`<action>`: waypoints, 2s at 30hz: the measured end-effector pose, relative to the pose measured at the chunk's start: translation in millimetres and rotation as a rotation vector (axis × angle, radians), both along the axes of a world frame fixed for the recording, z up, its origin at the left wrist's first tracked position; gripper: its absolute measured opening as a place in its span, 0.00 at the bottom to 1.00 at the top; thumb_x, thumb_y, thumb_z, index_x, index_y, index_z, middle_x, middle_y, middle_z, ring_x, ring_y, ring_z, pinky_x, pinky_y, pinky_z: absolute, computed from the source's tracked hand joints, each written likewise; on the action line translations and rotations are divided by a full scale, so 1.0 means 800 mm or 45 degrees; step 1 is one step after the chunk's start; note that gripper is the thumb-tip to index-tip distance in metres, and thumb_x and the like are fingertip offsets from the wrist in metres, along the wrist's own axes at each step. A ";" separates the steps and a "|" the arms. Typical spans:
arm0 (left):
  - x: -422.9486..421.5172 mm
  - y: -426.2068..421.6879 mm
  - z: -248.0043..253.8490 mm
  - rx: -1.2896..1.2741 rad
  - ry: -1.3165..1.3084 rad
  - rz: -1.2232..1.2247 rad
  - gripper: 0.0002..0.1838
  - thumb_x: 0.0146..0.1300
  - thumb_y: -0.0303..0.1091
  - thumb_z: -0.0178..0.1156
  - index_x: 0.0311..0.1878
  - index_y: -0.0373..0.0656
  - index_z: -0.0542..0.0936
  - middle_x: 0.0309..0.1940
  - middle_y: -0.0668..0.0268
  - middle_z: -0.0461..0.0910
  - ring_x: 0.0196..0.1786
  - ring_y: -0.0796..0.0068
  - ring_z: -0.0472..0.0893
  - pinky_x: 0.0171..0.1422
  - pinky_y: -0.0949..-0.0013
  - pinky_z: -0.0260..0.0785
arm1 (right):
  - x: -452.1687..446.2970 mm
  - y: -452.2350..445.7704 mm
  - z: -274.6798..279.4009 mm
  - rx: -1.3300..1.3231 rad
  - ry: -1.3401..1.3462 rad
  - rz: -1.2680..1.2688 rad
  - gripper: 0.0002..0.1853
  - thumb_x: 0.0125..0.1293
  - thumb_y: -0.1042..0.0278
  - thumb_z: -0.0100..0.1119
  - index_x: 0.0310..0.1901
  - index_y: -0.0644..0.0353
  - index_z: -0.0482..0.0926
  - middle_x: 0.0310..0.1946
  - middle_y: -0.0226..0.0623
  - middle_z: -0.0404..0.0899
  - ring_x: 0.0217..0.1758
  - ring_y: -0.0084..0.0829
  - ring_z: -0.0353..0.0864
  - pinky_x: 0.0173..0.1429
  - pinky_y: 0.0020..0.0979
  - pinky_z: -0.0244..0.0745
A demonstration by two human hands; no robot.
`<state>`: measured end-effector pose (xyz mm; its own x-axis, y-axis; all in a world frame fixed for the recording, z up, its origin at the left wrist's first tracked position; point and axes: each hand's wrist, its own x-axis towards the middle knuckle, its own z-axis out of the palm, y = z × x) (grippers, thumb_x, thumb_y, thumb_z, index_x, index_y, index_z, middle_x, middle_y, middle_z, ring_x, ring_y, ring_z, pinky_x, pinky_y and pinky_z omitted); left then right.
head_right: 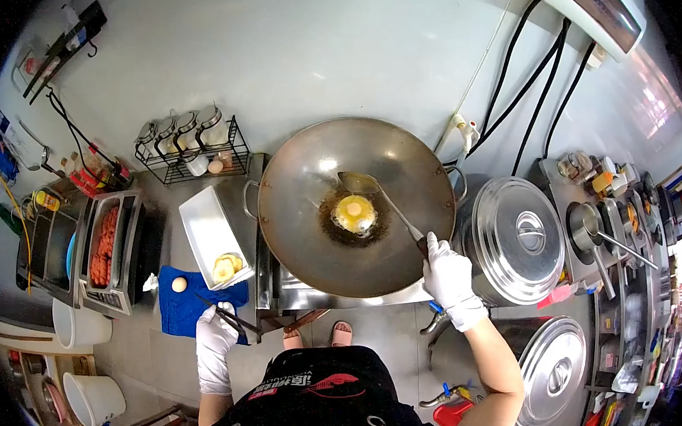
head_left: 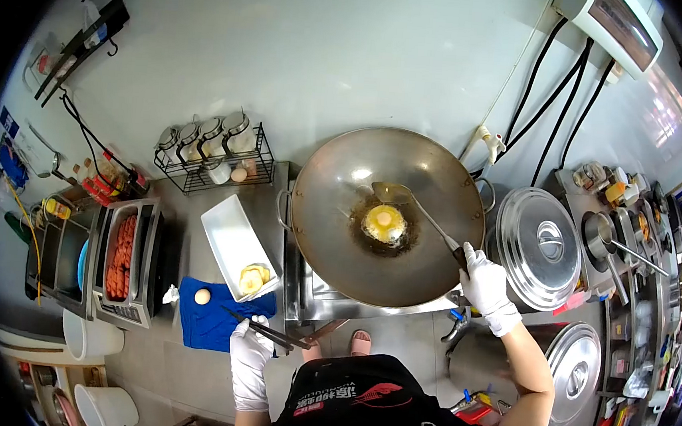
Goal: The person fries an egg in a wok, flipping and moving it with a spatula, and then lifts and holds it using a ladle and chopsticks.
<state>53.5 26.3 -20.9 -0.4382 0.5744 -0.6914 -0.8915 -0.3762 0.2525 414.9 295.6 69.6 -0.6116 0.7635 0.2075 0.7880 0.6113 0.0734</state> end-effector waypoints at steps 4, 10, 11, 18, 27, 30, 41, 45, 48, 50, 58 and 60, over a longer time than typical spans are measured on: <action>0.015 -0.003 0.001 -0.018 -0.002 -0.059 0.08 0.61 0.30 0.44 0.34 0.35 0.70 0.29 0.61 0.73 0.33 0.68 0.75 0.43 0.69 0.71 | 0.006 0.004 0.004 0.051 -0.007 0.046 0.25 0.49 0.67 0.55 0.51 0.66 0.70 0.25 0.37 0.70 0.22 0.32 0.74 0.24 0.32 0.68; 0.021 -0.015 -0.003 0.137 -0.058 -0.258 0.10 0.62 0.37 0.42 0.34 0.42 0.70 0.29 0.65 0.74 0.30 0.73 0.73 0.31 0.73 0.69 | 0.012 0.009 0.004 0.123 -0.021 0.091 0.21 0.49 0.69 0.54 0.46 0.66 0.72 0.23 0.36 0.70 0.22 0.31 0.74 0.23 0.31 0.68; 0.020 -0.019 -0.006 0.161 -0.061 -0.276 0.10 0.62 0.36 0.42 0.33 0.42 0.70 0.29 0.65 0.74 0.30 0.73 0.73 0.32 0.73 0.70 | 0.012 0.008 0.003 0.132 -0.023 0.092 0.20 0.49 0.69 0.54 0.45 0.66 0.72 0.23 0.36 0.70 0.22 0.31 0.74 0.23 0.31 0.68; 0.003 -0.005 0.003 -0.030 -0.023 -0.086 0.09 0.62 0.31 0.43 0.32 0.36 0.69 0.26 0.62 0.73 0.33 0.69 0.75 0.42 0.69 0.73 | 0.009 -0.007 0.010 0.178 -0.056 0.030 0.17 0.48 0.70 0.53 0.42 0.65 0.73 0.23 0.36 0.70 0.22 0.31 0.74 0.23 0.30 0.68; -0.045 -0.003 0.010 0.035 -0.006 -0.160 0.07 0.61 0.29 0.45 0.34 0.34 0.68 0.28 0.59 0.72 0.33 0.67 0.74 0.44 0.69 0.71 | -0.004 -0.030 0.034 0.183 -0.055 -0.108 0.15 0.50 0.70 0.53 0.41 0.64 0.73 0.24 0.37 0.70 0.22 0.32 0.75 0.23 0.30 0.69; -0.059 -0.006 0.012 0.075 -0.005 -0.190 0.07 0.61 0.30 0.46 0.34 0.35 0.68 0.29 0.58 0.72 0.33 0.67 0.74 0.43 0.70 0.71 | -0.009 -0.032 0.037 0.177 -0.174 -0.213 0.12 0.50 0.69 0.54 0.37 0.63 0.74 0.25 0.39 0.71 0.22 0.34 0.76 0.23 0.32 0.70; -0.104 -0.017 0.002 0.142 -0.091 -0.286 0.08 0.62 0.30 0.45 0.35 0.34 0.69 0.28 0.59 0.73 0.33 0.67 0.76 0.41 0.70 0.73 | -0.019 -0.024 0.077 -0.180 -0.292 -0.341 0.10 0.56 0.62 0.51 0.32 0.60 0.73 0.22 0.44 0.77 0.25 0.43 0.78 0.29 0.39 0.72; -0.098 -0.010 0.006 0.007 -0.024 -0.242 0.07 0.60 0.28 0.47 0.34 0.33 0.69 0.26 0.60 0.73 0.32 0.66 0.76 0.42 0.68 0.73 | -0.029 -0.019 0.103 -0.450 -0.258 -0.308 0.07 0.54 0.67 0.50 0.34 0.58 0.74 0.23 0.48 0.76 0.31 0.49 0.75 0.35 0.44 0.69; -0.093 -0.001 0.012 -0.030 0.019 -0.295 0.06 0.60 0.27 0.48 0.33 0.33 0.70 0.25 0.60 0.74 0.32 0.66 0.76 0.42 0.67 0.74 | -0.039 -0.007 0.117 -0.577 -0.219 -0.277 0.09 0.54 0.66 0.51 0.32 0.60 0.77 0.26 0.48 0.76 0.34 0.49 0.75 0.38 0.44 0.68; -0.088 0.003 0.020 -0.049 0.020 -0.306 0.06 0.59 0.27 0.49 0.33 0.33 0.70 0.26 0.61 0.74 0.32 0.66 0.76 0.42 0.67 0.74 | -0.037 0.001 0.121 -0.586 -0.224 -0.190 0.09 0.54 0.65 0.51 0.32 0.60 0.77 0.26 0.47 0.76 0.34 0.49 0.75 0.39 0.43 0.68; -0.088 0.003 0.029 0.038 -0.026 -0.314 0.06 0.60 0.27 0.48 0.33 0.34 0.70 0.27 0.60 0.74 0.32 0.67 0.76 0.42 0.68 0.73 | -0.055 0.015 0.138 -0.809 -0.347 -0.158 0.12 0.51 0.66 0.56 0.37 0.61 0.78 0.29 0.48 0.77 0.37 0.47 0.75 0.41 0.39 0.68; -0.090 -0.001 0.016 -0.037 0.028 -0.294 0.07 0.60 0.29 0.48 0.34 0.35 0.70 0.27 0.62 0.74 0.31 0.69 0.76 0.38 0.73 0.72 | -0.049 0.026 0.126 -0.810 -0.408 -0.093 0.14 0.52 0.61 0.54 0.37 0.61 0.78 0.31 0.47 0.78 0.39 0.46 0.76 0.44 0.39 0.69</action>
<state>-18.3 25.4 -7.8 -0.3124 0.6412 -0.7009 -0.9473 -0.1551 0.2803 375.3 316.2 170.7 -0.5105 0.7182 -0.4728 0.8279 0.5591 -0.0446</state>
